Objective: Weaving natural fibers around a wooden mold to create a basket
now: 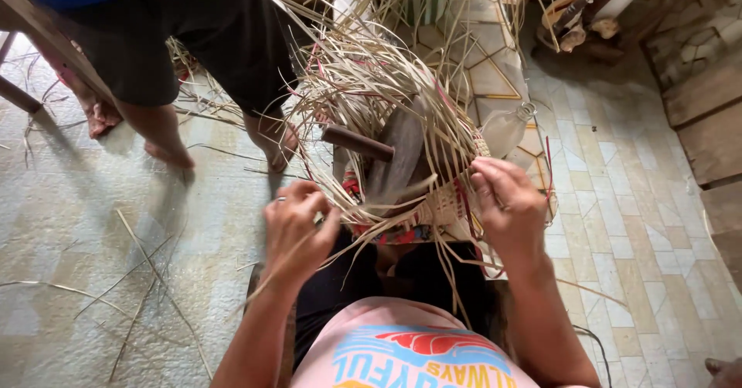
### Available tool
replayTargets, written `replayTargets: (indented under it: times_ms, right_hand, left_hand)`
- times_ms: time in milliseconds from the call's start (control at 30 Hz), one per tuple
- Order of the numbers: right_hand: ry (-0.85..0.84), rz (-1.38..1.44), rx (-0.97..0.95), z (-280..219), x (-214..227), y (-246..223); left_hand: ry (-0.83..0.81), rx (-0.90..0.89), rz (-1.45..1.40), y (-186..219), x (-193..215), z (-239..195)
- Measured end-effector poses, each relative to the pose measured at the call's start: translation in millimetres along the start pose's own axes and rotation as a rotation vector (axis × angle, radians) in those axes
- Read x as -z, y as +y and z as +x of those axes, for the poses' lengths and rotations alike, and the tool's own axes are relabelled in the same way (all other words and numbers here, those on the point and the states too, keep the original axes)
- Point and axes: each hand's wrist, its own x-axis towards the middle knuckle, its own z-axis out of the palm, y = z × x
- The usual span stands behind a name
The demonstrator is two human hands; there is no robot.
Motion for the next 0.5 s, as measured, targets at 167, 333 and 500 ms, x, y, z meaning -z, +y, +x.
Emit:
replayTargets:
  times_ms: [167, 333, 500]
  right_hand:
    - [-0.110, 0.084, -0.160, 19.5, 2.1, 32.0]
    - [-0.330, 0.136, -0.346, 59.0, 12.3, 12.8]
    - [-0.515, 0.201, -0.481, 87.7, -2.9, 35.8]
  left_hand:
    - [0.069, -0.165, 0.071, 23.5, 23.6, -1.2]
    - [-0.393, -0.664, -0.439, 97.0, 57.7, 13.2]
    - [-0.578, -0.899, -0.511, 118.3, 41.2, 16.1]
